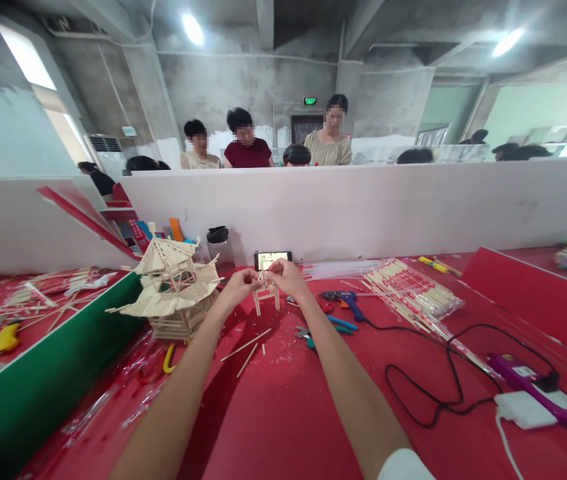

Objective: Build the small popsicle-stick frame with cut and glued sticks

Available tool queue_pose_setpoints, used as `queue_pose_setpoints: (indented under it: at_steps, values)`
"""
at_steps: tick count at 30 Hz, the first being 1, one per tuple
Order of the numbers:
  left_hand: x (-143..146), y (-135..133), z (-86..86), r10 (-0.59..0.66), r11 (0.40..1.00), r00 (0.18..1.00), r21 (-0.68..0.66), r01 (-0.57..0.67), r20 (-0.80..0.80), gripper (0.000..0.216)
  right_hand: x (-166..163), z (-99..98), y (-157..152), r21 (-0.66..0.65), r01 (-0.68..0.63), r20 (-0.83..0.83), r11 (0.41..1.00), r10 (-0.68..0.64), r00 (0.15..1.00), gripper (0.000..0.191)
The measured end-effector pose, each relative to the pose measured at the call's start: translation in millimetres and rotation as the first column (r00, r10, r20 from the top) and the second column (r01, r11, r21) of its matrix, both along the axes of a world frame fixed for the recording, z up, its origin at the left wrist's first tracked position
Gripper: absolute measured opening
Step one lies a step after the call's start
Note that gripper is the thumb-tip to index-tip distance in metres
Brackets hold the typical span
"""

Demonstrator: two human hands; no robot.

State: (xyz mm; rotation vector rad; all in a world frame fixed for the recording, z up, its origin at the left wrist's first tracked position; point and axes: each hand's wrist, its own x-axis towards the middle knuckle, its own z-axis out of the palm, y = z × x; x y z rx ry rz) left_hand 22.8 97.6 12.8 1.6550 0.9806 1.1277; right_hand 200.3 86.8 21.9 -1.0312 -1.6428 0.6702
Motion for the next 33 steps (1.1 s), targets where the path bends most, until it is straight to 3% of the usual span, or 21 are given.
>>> queue_pose_setpoints:
  at_steps: [8, 33]
  values:
    - [2, -2, 0.8, 0.009, 1.0, 1.0, -0.002, -0.009, -0.006, 0.045, 2, -21.3, 9, -0.068, -0.121, -0.136, 0.99, 0.111, 0.984, 0.032]
    - [0, -7, 6.7, 0.041, 0.997, 0.993, 0.073, -0.032, -0.111, 0.039, 2, -18.2, 6, -0.116, -0.204, -0.226, 0.972, 0.174, 0.959, 0.04]
